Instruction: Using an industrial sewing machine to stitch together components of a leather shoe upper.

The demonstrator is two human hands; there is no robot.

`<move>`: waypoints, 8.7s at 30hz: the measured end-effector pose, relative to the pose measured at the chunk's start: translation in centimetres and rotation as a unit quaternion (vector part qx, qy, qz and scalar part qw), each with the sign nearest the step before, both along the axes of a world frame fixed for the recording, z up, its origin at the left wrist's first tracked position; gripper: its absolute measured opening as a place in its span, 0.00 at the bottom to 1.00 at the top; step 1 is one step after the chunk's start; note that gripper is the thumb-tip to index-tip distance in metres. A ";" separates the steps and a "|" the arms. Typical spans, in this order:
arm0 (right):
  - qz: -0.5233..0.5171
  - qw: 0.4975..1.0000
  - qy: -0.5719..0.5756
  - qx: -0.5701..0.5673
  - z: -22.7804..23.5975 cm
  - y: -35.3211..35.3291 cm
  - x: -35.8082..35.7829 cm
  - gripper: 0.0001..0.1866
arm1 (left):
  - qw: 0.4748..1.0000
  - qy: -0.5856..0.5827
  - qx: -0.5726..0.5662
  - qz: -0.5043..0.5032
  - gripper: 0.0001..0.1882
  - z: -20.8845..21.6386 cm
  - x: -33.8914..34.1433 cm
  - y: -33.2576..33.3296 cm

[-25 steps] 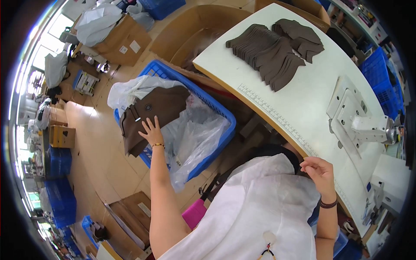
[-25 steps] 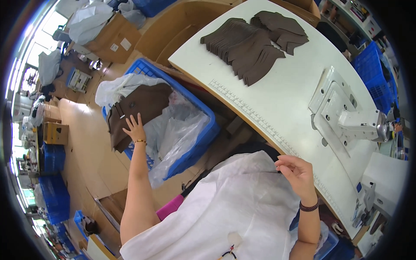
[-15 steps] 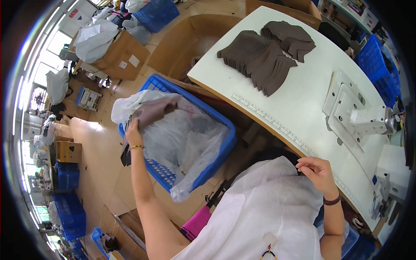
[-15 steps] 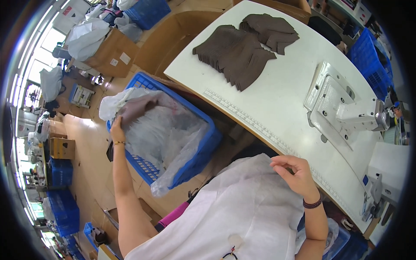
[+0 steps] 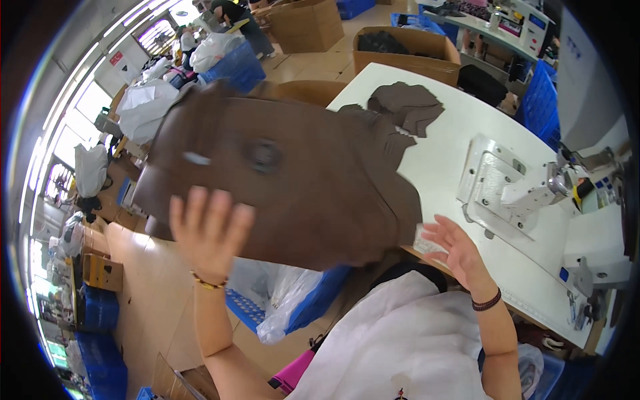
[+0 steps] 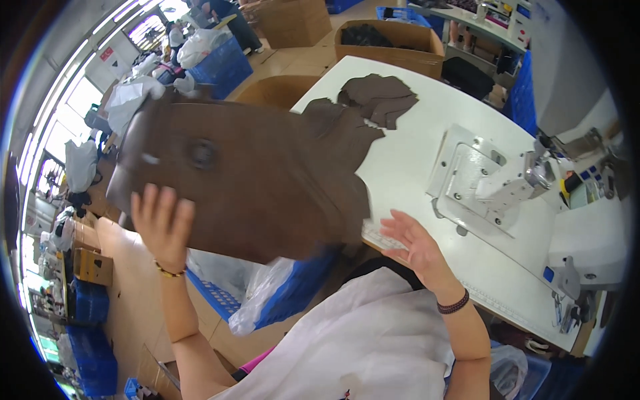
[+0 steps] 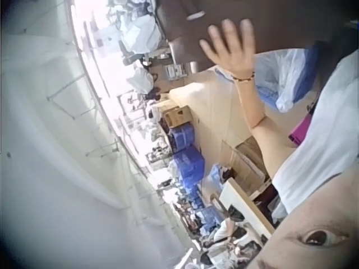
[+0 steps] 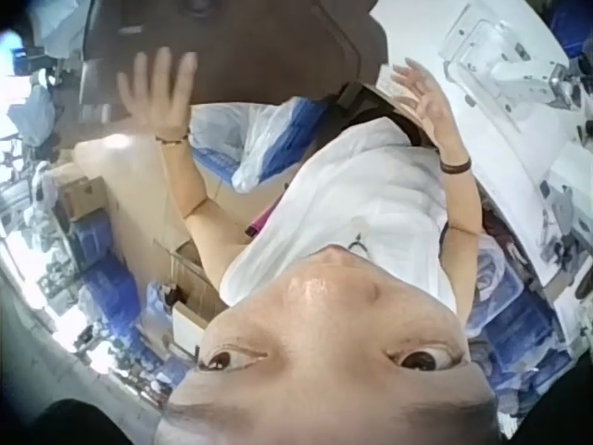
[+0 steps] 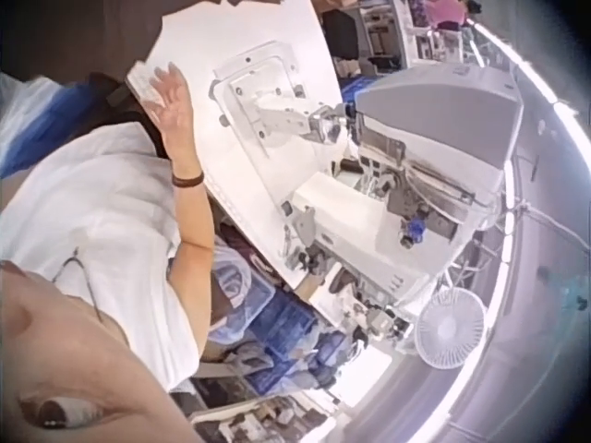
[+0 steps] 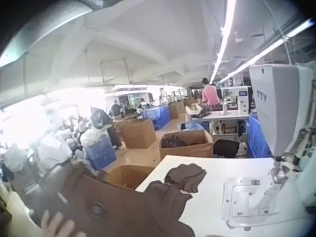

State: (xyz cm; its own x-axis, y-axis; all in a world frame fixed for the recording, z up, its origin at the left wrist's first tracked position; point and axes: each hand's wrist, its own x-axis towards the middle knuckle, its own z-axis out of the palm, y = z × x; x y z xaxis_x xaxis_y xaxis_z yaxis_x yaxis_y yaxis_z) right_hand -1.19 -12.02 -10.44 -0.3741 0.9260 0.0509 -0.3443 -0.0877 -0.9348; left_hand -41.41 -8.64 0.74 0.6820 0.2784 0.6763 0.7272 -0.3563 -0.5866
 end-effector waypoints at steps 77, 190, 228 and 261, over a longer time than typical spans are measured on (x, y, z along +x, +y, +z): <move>-0.274 0.958 0.086 0.003 -1.1 -1.9 9.3 0.27 | 0.393 -0.550 -0.673 -0.301 0.13 -6.7 27.7 -0.9; -0.926 0.101 -0.359 0.062 6.3 -53.3 24.9 0.24 | 0.241 -0.632 -0.687 -0.267 0.25 -10.5 30.8 8.6; -0.199 0.803 -0.562 0.015 0.7 -13.7 21.0 0.14 | 0.081 -0.726 -0.572 -0.372 0.20 -10.4 24.1 3.9; -0.349 0.807 -0.462 -0.118 -2.7 -12.1 20.4 0.09 | -0.004 -0.618 -0.707 -0.343 0.25 -9.0 27.9 16.4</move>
State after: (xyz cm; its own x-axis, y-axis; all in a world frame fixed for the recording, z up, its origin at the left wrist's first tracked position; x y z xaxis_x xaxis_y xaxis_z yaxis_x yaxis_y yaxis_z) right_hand 19.23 -24.07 -13.10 0.4655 0.8706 -0.1595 0.4474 -0.3869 -0.8063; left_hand -13.51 7.75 -8.28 0.5749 0.8152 -0.0698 -0.5977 0.4767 0.6446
